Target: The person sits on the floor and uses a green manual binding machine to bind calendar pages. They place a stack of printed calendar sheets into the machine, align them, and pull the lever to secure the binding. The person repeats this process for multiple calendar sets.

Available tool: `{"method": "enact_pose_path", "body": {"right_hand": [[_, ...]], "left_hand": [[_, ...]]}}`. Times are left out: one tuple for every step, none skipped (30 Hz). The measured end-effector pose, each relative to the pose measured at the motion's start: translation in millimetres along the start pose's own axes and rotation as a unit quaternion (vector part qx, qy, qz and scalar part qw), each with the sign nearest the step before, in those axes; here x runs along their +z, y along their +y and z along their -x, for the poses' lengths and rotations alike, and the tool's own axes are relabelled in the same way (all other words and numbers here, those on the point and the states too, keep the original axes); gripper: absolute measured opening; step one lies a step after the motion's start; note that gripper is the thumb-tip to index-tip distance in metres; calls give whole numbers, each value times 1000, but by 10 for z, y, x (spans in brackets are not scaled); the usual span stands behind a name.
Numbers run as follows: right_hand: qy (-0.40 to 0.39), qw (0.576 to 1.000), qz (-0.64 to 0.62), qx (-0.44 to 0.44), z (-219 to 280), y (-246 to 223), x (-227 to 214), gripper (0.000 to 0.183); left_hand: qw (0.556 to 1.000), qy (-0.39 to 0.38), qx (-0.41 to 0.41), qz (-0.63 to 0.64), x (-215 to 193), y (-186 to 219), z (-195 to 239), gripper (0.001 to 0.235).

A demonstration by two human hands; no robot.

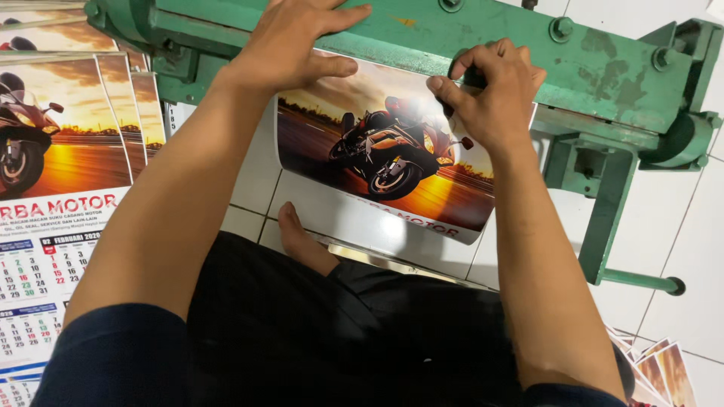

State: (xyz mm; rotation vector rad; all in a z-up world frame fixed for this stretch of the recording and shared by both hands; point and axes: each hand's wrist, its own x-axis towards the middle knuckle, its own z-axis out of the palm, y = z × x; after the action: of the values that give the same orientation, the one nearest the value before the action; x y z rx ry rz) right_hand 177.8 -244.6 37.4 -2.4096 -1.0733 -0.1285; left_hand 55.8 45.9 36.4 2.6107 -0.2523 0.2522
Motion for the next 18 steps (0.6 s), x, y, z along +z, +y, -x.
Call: {"method": "enact_pose_path", "body": {"right_hand": [[-1,1000,0,-1,2,-3,-11,32],[-14,1000,-19,2,4,-3,-26,28],[-25,999,-36,8,20,7,-53,25],[-24,999,-34,11,24,5,-41,25],[-12,999,-37,10,23,-2,-24,25],[0,999,-39,8,27,-11,-9,25],[-1,999,-39,9,27,-11,0,25],[5,999,-34,6,29,-10,5,25],[11,1000,-27,5,41,-1,-14,24],[12,1000,-24,8,32,-36,1,24],[15,1000,-24,8,36,-42,-23,22],[19,1000,-24,7,38,-39,-51,21],[23,999,-18,15,162,33,-160,21],[107,984,-121,72,281,102,-268,12],[191,948,-224,119,338,166,-355,12],[198,948,-220,118,770,758,-635,12],[183,952,-167,179,1377,1252,-843,5],[166,950,-113,240,2125,1620,-1009,7]], "left_hand": [[1000,1,-1,1,3,-1,7,70],[1000,2,-12,7,5,1,12,68],[1000,1,-19,15,14,6,-11,67],[1000,0,-15,17,5,38,-28,67],[999,-1,-35,7,-7,72,-27,65],[999,-1,-54,-4,-19,110,-22,64],[999,-2,-54,-3,-5,119,-16,64],[997,3,-73,-5,10,135,-10,63],[996,8,-88,-6,29,160,-27,62],[996,7,-85,-4,7,151,12,62],[995,12,-97,-5,9,160,10,60],[994,17,-108,-6,14,172,0,59],[995,14,-98,-2,9,202,7,59],[997,21,-77,-1,1,225,10,60],[998,34,-59,-3,-38,217,8,61],[998,37,-52,-4,-41,192,-41,61],[998,26,-47,-13,-23,180,-12,61],[999,15,-42,-22,-1,164,16,61]]}}
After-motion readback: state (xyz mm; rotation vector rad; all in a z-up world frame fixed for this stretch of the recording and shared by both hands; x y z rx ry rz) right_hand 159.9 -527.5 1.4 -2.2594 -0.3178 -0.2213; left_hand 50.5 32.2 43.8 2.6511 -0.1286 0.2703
